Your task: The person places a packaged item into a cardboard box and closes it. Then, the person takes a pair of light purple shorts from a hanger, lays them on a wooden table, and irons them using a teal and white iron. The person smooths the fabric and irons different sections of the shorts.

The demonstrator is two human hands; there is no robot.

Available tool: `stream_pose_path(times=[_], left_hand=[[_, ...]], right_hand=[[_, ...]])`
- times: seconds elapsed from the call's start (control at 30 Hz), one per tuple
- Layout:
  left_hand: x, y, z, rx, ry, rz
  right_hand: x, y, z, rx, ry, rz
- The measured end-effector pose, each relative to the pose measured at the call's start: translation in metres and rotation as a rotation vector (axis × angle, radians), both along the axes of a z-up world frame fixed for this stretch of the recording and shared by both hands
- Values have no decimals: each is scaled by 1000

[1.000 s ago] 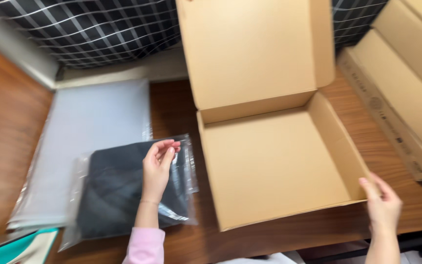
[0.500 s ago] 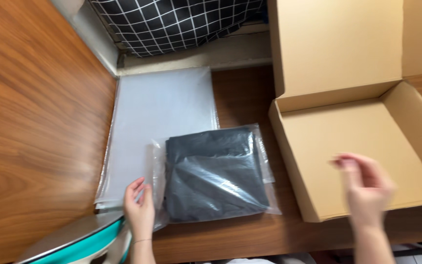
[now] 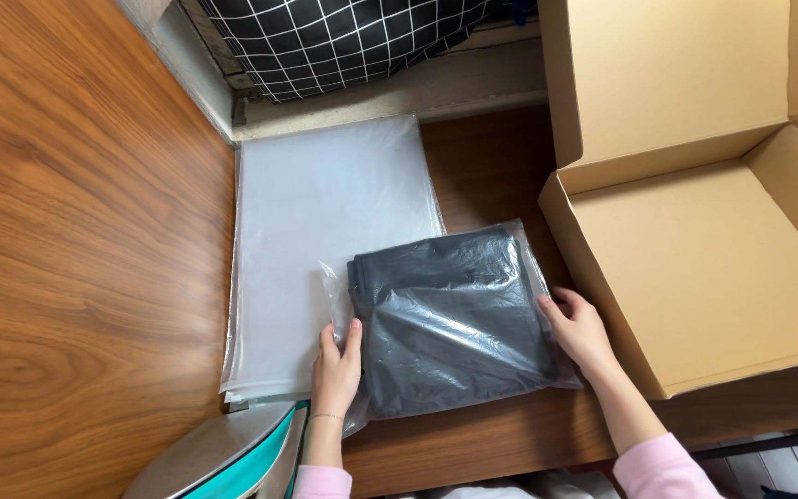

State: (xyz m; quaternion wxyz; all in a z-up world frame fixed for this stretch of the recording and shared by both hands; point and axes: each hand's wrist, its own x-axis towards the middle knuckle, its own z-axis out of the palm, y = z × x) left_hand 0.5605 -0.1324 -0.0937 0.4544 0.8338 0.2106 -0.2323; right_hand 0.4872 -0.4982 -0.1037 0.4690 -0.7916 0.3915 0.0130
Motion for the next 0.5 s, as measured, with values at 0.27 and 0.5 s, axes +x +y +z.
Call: stream_pose_path(times=[0.27,0.5], left_hand=[[8,12,-83,-13,-398,112],[-7,-13,-28,-70,-601,168]], right_hand=[[-1,5,-12,-42,-220,98],[-11,-15,26,-9,-511,102]])
